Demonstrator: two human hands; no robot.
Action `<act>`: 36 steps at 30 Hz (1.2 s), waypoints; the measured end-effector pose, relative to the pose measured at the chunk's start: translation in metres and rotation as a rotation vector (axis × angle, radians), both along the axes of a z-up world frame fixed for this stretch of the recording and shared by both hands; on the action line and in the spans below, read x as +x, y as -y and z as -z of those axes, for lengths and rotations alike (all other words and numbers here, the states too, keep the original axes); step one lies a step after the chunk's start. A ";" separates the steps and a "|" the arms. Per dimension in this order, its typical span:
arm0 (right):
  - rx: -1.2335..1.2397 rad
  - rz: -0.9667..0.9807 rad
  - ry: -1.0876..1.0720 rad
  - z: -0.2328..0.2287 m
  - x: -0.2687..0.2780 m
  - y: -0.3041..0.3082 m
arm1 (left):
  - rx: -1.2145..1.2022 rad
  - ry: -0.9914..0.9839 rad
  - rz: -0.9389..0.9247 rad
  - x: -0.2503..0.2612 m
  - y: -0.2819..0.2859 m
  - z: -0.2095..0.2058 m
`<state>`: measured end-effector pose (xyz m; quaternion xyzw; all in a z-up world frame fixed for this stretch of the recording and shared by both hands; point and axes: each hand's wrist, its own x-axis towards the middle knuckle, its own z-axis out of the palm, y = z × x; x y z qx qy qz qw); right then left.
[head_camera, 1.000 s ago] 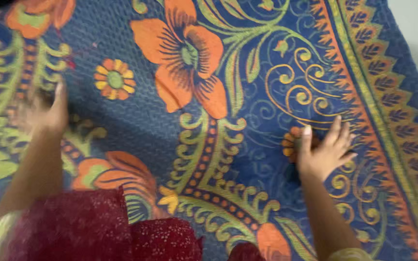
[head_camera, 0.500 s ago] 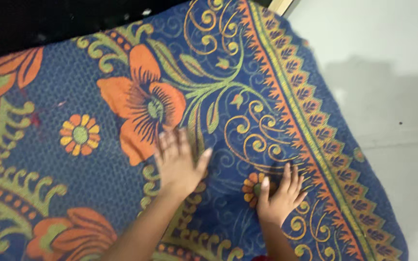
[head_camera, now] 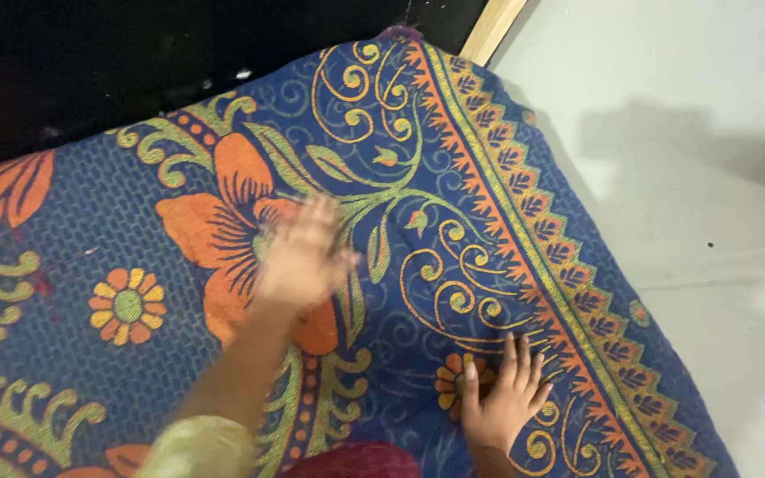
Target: The person repeatedly smooths a large patterned fabric on a flat surface using both hands. They move their hands across different areas of the fabric, pressing and flattening it to remove wrinkles.
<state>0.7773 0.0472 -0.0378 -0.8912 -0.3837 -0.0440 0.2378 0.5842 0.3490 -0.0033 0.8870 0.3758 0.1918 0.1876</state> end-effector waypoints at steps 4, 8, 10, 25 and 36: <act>-0.048 0.011 0.030 0.002 -0.001 -0.004 | 0.046 -0.189 -0.734 -0.059 -0.067 0.009; -0.079 0.021 0.037 0.007 -0.001 0.002 | -0.004 -0.089 -0.684 0.019 -0.087 0.013; -0.070 0.018 0.022 0.010 0.003 0.001 | -0.064 -0.255 -0.409 0.091 -0.079 0.004; -0.054 -0.018 -0.027 0.001 0.001 0.005 | -0.185 -0.197 0.060 0.260 -0.029 0.020; -0.066 -0.031 -0.012 -0.008 0.003 -0.002 | -0.094 -0.378 -0.080 0.247 -0.044 0.003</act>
